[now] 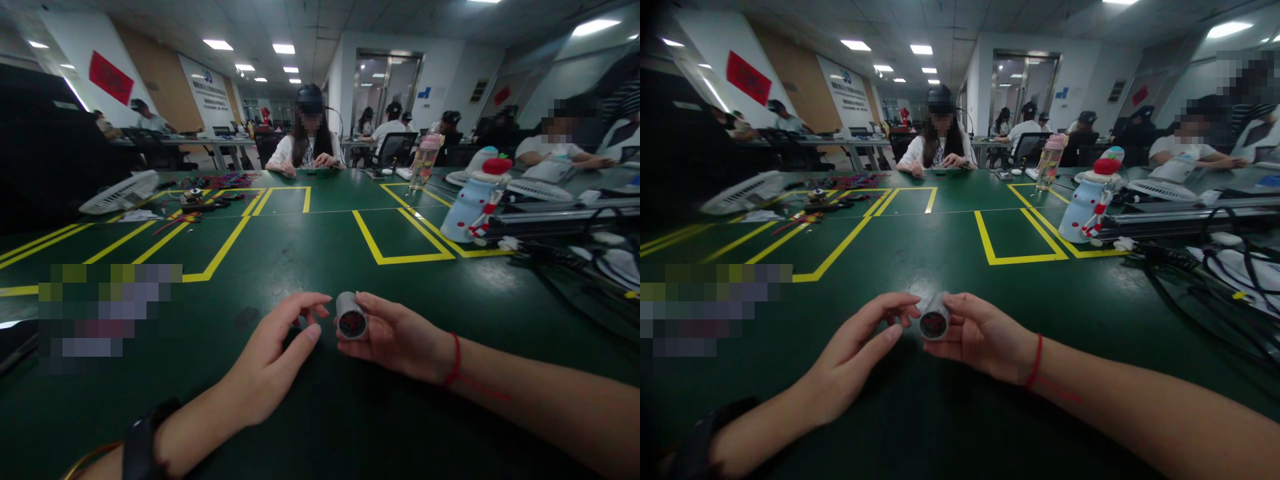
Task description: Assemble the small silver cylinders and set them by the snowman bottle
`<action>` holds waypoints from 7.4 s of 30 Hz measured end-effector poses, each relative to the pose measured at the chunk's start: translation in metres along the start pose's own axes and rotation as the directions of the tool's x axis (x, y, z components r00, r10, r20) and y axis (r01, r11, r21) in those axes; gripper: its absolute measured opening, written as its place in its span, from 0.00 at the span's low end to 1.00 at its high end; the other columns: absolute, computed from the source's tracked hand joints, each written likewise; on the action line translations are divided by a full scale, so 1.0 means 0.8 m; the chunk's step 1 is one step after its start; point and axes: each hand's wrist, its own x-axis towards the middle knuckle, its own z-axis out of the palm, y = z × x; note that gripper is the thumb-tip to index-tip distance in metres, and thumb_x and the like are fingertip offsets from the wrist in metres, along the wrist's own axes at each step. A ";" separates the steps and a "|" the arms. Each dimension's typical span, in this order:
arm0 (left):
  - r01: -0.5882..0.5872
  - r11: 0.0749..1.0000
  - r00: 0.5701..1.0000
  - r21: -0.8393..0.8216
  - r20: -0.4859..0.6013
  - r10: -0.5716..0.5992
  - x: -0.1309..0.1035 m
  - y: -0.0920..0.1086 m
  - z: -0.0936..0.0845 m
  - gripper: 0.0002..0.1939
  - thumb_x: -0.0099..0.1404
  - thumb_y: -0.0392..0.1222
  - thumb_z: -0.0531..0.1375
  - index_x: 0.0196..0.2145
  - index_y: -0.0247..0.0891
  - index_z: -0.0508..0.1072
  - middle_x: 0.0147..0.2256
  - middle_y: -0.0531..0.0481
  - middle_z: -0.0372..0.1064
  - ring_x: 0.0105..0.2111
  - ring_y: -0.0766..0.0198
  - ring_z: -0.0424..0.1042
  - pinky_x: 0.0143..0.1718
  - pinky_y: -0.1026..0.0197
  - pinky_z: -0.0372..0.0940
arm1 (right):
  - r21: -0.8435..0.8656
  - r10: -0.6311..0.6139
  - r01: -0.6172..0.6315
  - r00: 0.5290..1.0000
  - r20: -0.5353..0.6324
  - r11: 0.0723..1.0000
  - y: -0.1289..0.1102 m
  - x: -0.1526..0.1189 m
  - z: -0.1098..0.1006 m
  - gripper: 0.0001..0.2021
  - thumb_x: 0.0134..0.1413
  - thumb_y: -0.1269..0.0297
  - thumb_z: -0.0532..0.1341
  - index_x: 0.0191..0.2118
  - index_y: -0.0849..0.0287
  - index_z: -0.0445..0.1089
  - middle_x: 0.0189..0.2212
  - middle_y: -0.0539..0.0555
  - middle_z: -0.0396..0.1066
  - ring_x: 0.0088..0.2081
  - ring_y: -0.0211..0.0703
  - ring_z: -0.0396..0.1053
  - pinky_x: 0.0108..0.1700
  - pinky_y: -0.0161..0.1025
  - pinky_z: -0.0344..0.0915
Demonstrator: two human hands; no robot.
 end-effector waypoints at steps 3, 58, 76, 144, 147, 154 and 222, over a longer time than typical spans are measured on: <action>0.002 1.000 1.000 0.001 -0.008 -0.002 0.000 0.000 0.001 0.15 0.70 0.42 0.51 0.53 0.48 0.65 0.44 0.50 0.69 0.44 0.59 0.67 0.47 0.56 0.62 | -0.101 -0.082 0.079 0.996 -0.031 0.992 0.001 0.000 0.003 0.16 0.53 0.58 0.62 0.45 0.56 0.60 0.40 0.50 0.71 0.39 0.34 0.72 0.49 0.43 0.68; 0.413 0.881 0.910 0.232 -0.151 -0.386 0.005 -0.020 -0.063 0.18 0.65 0.55 0.54 0.42 0.44 0.76 0.38 0.51 0.75 0.37 0.56 0.72 0.37 0.59 0.64 | -0.703 -0.903 -0.613 0.419 0.095 -0.359 -0.110 -0.078 -0.115 0.29 0.47 0.45 0.60 0.52 0.57 0.65 0.51 0.60 0.64 0.52 0.55 0.60 0.52 0.52 0.58; 0.447 0.865 0.892 0.229 -0.196 -0.409 0.002 -0.022 -0.062 0.17 0.64 0.55 0.55 0.42 0.44 0.76 0.34 0.51 0.74 0.31 0.58 0.71 0.32 0.60 0.63 | -0.498 -0.911 -0.810 0.402 -0.089 -0.309 -0.196 -0.124 -0.143 0.20 0.57 0.50 0.52 0.43 0.55 0.75 0.41 0.59 0.72 0.40 0.51 0.66 0.35 0.42 0.54; 0.370 0.902 0.929 0.221 -0.108 -0.355 -0.002 -0.031 -0.062 0.14 0.66 0.53 0.55 0.40 0.43 0.74 0.39 0.51 0.73 0.40 0.57 0.71 0.41 0.56 0.62 | -0.871 -0.595 0.482 0.675 0.437 -0.092 -0.041 -0.032 -0.017 0.15 0.49 0.67 0.65 0.44 0.57 0.69 0.47 0.56 0.69 0.49 0.39 0.69 0.49 0.38 0.69; 0.337 0.914 0.941 0.224 -0.101 -0.322 -0.003 -0.032 -0.061 0.14 0.66 0.52 0.55 0.39 0.43 0.74 0.39 0.51 0.72 0.41 0.57 0.71 0.44 0.55 0.61 | -0.813 -0.463 0.570 0.693 0.552 -0.116 -0.010 -0.020 0.011 0.14 0.52 0.69 0.63 0.46 0.58 0.68 0.47 0.54 0.70 0.48 0.35 0.69 0.51 0.36 0.67; 0.324 0.917 0.946 0.234 -0.085 -0.313 -0.002 -0.033 -0.060 0.13 0.67 0.51 0.55 0.39 0.43 0.74 0.39 0.51 0.71 0.41 0.58 0.70 0.44 0.55 0.62 | -0.803 -0.404 0.590 0.718 0.566 -0.076 0.006 -0.014 0.000 0.20 0.49 0.68 0.65 0.50 0.57 0.65 0.50 0.55 0.67 0.52 0.35 0.66 0.54 0.37 0.65; 0.230 0.914 0.967 0.333 0.030 -0.254 0.004 0.002 -0.024 0.15 0.61 0.54 0.60 0.44 0.52 0.78 0.33 0.51 0.68 0.35 0.57 0.67 0.36 0.56 0.61 | -0.985 -0.599 0.172 0.785 0.158 -0.035 -0.021 -0.021 -0.009 0.20 0.45 0.60 0.65 0.45 0.58 0.62 0.39 0.52 0.69 0.37 0.37 0.67 0.38 0.35 0.65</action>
